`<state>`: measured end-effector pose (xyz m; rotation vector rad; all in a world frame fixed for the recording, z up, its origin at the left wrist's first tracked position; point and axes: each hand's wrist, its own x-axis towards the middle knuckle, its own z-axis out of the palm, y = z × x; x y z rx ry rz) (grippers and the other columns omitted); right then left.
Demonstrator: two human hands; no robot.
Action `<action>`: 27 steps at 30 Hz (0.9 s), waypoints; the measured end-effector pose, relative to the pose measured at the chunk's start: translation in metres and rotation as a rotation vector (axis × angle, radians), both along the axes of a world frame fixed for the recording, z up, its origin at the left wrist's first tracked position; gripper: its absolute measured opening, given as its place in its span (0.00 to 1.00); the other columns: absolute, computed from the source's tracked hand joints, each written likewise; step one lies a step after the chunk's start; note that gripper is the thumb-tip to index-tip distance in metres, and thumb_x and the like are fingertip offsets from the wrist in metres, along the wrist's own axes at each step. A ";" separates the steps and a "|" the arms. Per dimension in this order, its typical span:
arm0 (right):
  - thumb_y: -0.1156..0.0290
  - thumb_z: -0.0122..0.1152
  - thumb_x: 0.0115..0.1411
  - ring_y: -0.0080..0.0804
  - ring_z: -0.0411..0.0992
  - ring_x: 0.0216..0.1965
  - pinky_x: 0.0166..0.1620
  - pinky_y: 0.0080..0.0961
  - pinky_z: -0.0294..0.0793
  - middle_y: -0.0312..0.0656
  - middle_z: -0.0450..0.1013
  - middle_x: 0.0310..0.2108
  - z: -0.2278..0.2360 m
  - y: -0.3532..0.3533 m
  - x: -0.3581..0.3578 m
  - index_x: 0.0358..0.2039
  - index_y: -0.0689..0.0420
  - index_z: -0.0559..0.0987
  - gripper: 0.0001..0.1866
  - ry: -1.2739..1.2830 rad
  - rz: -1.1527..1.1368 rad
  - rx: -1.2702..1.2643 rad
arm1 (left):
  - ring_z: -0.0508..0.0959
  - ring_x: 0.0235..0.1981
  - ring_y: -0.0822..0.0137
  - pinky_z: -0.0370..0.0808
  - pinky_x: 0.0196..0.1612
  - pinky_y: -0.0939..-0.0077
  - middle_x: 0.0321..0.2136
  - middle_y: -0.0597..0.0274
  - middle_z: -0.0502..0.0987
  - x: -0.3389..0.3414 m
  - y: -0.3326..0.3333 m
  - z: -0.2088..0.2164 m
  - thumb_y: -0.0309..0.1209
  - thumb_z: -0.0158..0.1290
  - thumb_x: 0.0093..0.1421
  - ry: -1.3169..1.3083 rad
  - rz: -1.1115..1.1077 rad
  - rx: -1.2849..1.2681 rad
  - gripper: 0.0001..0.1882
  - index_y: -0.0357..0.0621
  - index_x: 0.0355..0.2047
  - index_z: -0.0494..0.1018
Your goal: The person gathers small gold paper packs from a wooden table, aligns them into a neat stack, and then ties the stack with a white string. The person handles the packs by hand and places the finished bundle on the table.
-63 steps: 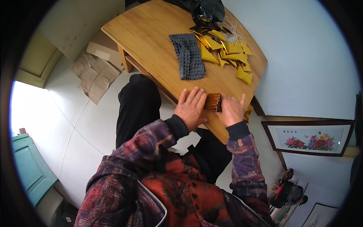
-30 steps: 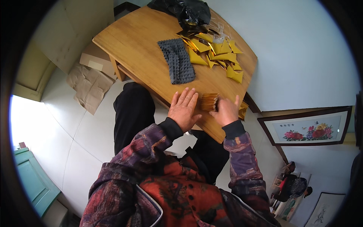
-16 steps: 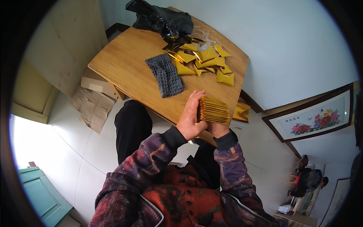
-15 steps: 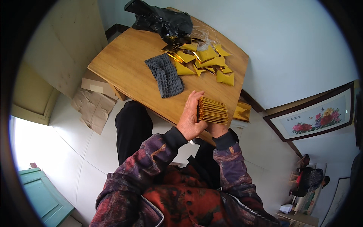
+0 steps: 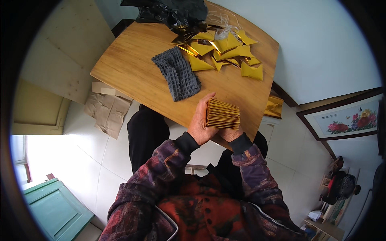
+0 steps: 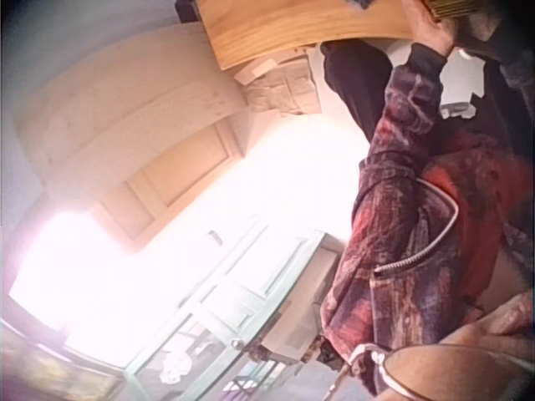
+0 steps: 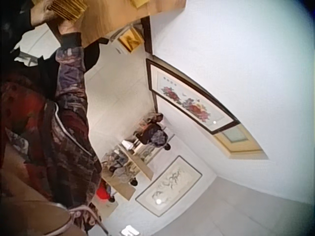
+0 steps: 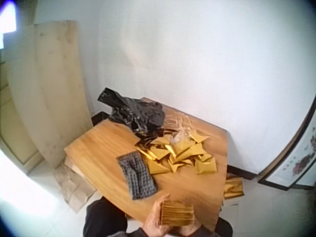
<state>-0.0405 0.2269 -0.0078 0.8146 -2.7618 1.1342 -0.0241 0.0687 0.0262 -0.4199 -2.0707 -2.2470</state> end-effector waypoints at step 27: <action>0.65 0.58 0.59 0.39 0.71 0.46 0.49 0.30 0.70 0.44 0.74 0.44 0.002 -0.004 -0.001 0.45 0.57 0.74 0.15 0.096 -0.059 0.065 | 0.67 0.53 0.62 0.64 0.57 0.71 0.48 0.55 0.65 -0.003 -0.004 0.002 0.21 0.57 0.47 -0.067 -0.137 0.058 0.42 0.40 0.62 0.50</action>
